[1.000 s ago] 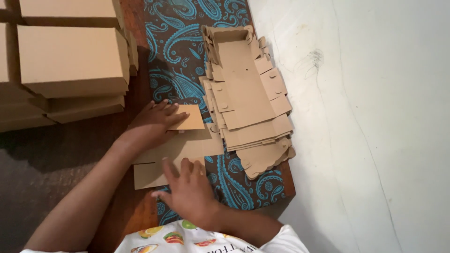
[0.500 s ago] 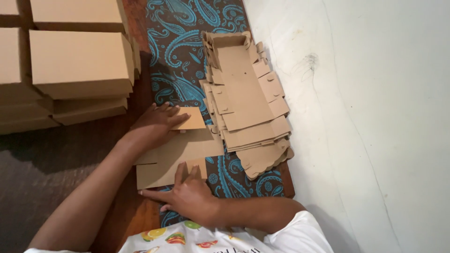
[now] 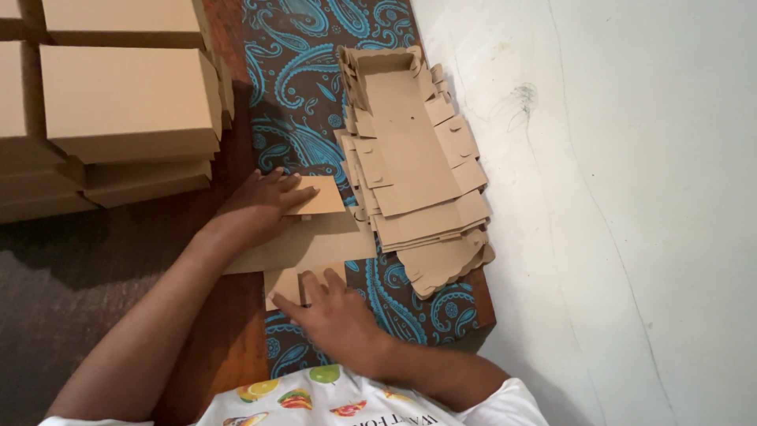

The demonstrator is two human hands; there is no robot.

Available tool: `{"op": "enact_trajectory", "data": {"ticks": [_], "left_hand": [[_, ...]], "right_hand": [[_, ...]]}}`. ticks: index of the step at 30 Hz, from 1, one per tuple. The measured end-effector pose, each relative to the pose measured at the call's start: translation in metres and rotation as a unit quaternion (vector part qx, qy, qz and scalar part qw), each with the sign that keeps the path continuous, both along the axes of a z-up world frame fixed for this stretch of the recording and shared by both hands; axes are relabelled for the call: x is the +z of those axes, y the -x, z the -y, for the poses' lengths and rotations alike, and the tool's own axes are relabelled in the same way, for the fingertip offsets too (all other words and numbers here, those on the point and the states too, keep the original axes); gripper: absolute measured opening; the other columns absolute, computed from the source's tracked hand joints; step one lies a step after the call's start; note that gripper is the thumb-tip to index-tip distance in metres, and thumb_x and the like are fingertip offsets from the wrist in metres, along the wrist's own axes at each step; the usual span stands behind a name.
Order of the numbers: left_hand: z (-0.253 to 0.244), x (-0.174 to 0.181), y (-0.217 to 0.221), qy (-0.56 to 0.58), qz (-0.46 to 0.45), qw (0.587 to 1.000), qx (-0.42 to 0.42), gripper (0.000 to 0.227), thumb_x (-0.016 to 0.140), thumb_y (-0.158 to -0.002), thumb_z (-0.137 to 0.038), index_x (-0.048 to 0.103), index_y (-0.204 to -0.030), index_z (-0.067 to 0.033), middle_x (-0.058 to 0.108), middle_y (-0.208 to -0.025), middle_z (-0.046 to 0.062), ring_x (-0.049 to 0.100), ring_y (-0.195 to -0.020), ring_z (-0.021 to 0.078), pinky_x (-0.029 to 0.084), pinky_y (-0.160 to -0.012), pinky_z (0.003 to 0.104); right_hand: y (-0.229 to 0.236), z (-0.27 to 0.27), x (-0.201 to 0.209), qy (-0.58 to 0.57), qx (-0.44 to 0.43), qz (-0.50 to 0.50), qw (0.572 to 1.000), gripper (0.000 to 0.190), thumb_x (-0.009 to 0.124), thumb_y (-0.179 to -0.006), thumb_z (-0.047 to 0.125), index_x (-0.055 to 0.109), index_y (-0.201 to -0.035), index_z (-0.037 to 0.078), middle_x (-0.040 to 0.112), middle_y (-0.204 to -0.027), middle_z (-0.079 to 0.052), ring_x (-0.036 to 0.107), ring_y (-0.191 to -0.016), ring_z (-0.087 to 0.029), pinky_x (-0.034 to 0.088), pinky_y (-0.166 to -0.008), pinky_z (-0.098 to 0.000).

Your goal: The person folds flat cardboard pieces into small boxes by hand, inserting tabs into slots to form the sides and closing the flaps. Completed boxes are stacked on the left side of the table while additional flat pieces remain on the right.

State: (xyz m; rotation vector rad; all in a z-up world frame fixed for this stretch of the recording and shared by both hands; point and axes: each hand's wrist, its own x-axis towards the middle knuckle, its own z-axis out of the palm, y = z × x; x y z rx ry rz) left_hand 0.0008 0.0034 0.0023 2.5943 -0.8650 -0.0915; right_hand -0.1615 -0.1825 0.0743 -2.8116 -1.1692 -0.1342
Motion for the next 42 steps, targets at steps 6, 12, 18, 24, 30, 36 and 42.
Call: {"op": "enact_trajectory", "data": {"ticks": [6, 12, 18, 24, 30, 36, 42], "left_hand": [[-0.001, 0.0, 0.001, 0.014, 0.026, 0.999, -0.012, 0.055, 0.064, -0.091, -0.044, 0.059, -0.143, -0.0261, 0.053, -0.152, 0.007, 0.047, -0.14, 0.0424, 0.039, -0.108, 0.059], [-0.002, 0.006, 0.002, -0.002, 0.002, 1.0, -0.001, 0.058, 0.067, -0.09, -0.039, 0.057, -0.146, -0.0294, 0.05, -0.156, 0.006, 0.043, -0.144, 0.0388, 0.036, -0.112, 0.057], [0.006, 0.002, -0.008, -0.109, -0.121, 0.985, 0.052, 0.055, 0.044, -0.1, -0.067, 0.04, -0.153, -0.0546, 0.041, -0.165, -0.009, 0.03, -0.156, 0.0341, 0.015, -0.113, 0.082], [0.02, -0.02, -0.011, -0.229, -0.172, 0.954, 0.094, 0.06, 0.045, -0.102, -0.051, 0.018, -0.153, -0.0688, 0.013, -0.171, -0.022, 0.018, -0.154, 0.035, 0.032, -0.097, 0.085], [0.025, 0.018, 0.0, -0.211, -0.193, 0.941, 0.181, 0.048, 0.05, -0.102, -0.055, 0.039, -0.149, -0.0597, -0.019, -0.175, -0.008, 0.025, -0.146, 0.0431, 0.057, -0.084, 0.065], [0.017, 0.057, 0.019, -0.187, -0.156, 0.938, 0.247, 0.063, 0.051, -0.095, -0.066, 0.031, -0.154, -0.0575, -0.012, -0.176, -0.002, 0.024, -0.146, 0.0524, 0.048, -0.091, 0.076], [0.01, 0.079, 0.028, -0.174, -0.123, 0.939, 0.271, 0.081, 0.045, -0.092, -0.07, 0.023, -0.164, -0.0389, 0.011, -0.173, 0.015, 0.039, -0.141, 0.0573, 0.061, -0.084, 0.056]], "right_hand": [[-0.013, 0.006, -0.001, -0.006, 0.034, 0.081, 0.996, 0.049, 0.067, -0.083, 0.008, 0.067, -0.131, 0.019, 0.057, -0.116, -0.016, 0.052, -0.074, -0.025, 0.046, -0.052, -0.0302], [-0.025, 0.012, -0.002, 0.0, 0.109, 0.149, 0.983, 0.038, 0.066, -0.088, 0.017, 0.067, -0.126, 0.011, 0.065, -0.122, -0.017, 0.056, -0.065, -0.024, 0.047, -0.051, -0.0331], [-0.043, 0.011, -0.02, -0.075, 0.091, 0.261, 0.958, 0.023, 0.048, -0.105, 0.013, 0.07, -0.101, 0.011, 0.054, -0.084, -0.009, 0.064, -0.079, -0.031, 0.052, -0.065, -0.0412], [-0.025, 0.001, 0.0, -0.098, -0.083, 0.125, 0.984, 0.011, 0.062, -0.097, 0.006, 0.064, -0.102, 0.016, 0.055, -0.111, -0.016, 0.05, -0.126, -0.053, 0.032, -0.094, -0.0842], [-0.028, 0.002, -0.004, -0.169, -0.117, -0.022, 0.978, 0.017, 0.057, -0.097, -0.004, 0.062, -0.107, 0.009, 0.041, -0.124, -0.017, 0.038, -0.137, -0.055, 0.048, -0.103, -0.0594], [-0.032, 0.002, -0.003, -0.186, -0.109, -0.011, 0.976, 0.015, 0.053, -0.102, 0.003, 0.064, -0.106, 0.012, 0.043, -0.126, -0.016, 0.047, -0.13, -0.046, 0.052, -0.095, -0.0502], [-0.02, 0.005, 0.003, -0.183, -0.07, 0.046, 0.979, 0.03, 0.071, -0.078, 0.004, 0.072, -0.108, 0.005, 0.058, -0.121, -0.016, 0.058, -0.109, -0.031, 0.047, -0.09, -0.0421]]}}
